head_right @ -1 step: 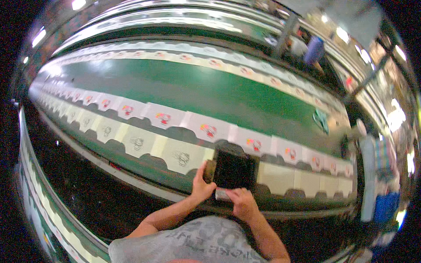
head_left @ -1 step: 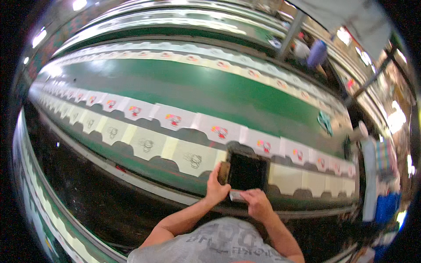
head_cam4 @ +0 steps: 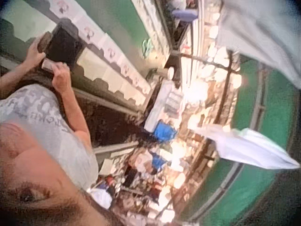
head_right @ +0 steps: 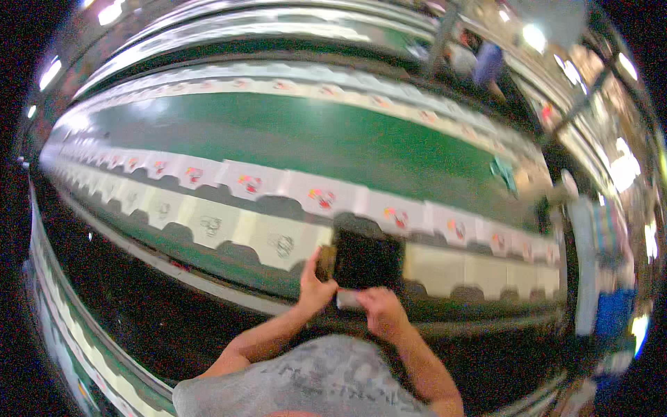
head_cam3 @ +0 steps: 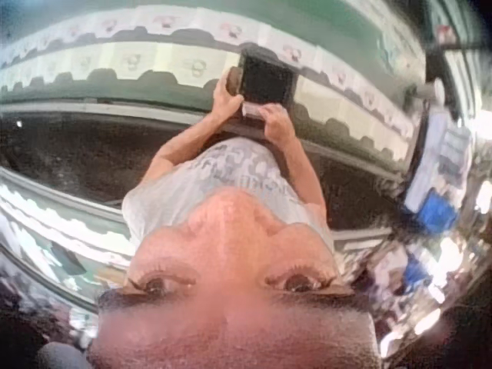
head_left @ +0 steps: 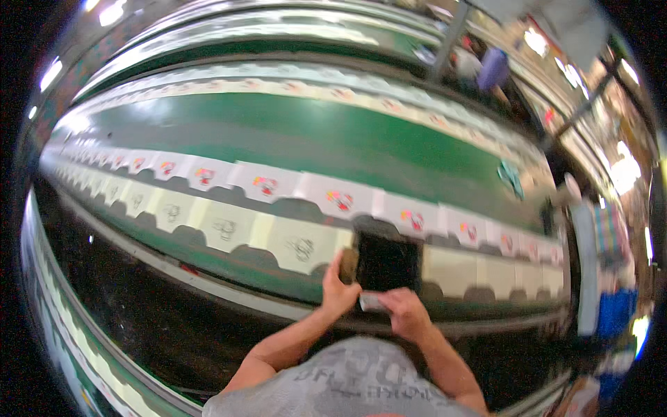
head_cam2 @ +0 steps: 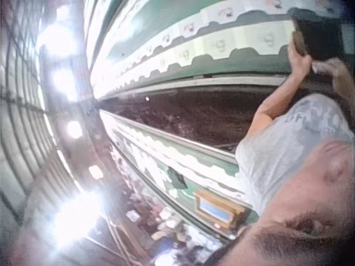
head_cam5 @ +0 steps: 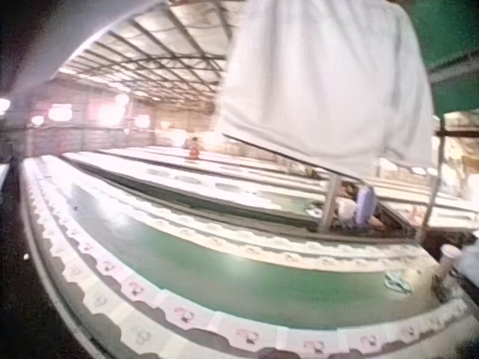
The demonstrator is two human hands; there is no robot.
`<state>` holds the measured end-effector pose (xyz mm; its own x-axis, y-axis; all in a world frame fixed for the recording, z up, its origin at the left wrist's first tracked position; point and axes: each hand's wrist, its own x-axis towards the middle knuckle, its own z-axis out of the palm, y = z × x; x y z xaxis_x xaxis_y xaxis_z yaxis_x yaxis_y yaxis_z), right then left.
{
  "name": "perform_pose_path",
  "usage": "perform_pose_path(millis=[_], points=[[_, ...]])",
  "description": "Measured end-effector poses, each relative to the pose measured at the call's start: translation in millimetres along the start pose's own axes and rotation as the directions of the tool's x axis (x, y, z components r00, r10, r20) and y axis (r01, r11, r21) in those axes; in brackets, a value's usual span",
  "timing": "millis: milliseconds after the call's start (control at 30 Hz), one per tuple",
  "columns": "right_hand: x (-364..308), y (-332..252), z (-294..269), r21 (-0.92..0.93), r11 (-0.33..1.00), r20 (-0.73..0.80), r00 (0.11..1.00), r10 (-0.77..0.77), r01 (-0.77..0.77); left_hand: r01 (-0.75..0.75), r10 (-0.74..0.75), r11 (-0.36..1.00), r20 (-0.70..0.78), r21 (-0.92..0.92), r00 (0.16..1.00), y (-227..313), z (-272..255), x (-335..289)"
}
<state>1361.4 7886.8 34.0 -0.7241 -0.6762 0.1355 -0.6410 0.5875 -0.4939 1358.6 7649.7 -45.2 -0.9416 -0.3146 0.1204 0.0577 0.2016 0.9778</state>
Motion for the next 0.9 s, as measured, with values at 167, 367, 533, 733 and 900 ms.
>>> perform_pose_path(millis=[167, 367, 533, 733, 900], points=[[-20, 2, -12, 0.037, 0.999, -0.233, 0.972, 0.042, -0.035, -0.044, 0.045, 0.984, 0.004, -0.171, 0.999, 24, 6, -3], [-84, 56, -25, 0.063, 0.995, -0.34, 0.936, 0.096, -0.08, -0.127, 0.127, 0.987, -0.009, -0.1, 0.992, 40, 84, -16], [-141, 97, -68, 0.067, 0.992, -0.346, 0.93, 0.127, -0.11, -0.091, 0.093, 0.982, 0.004, -0.168, 0.996, 41, 167, -37], [-185, 143, -93, -0.023, 0.997, -0.261, 0.963, 0.065, -0.073, -0.044, 0.041, 0.983, -0.017, -0.181, 0.999, 40, 227, -56], [-179, 151, -112, -0.12, 0.992, -0.174, 0.984, -0.045, 0.024, -0.01, 0.009, 0.982, -0.004, -0.189, 1.0, 50, 242, -59]])
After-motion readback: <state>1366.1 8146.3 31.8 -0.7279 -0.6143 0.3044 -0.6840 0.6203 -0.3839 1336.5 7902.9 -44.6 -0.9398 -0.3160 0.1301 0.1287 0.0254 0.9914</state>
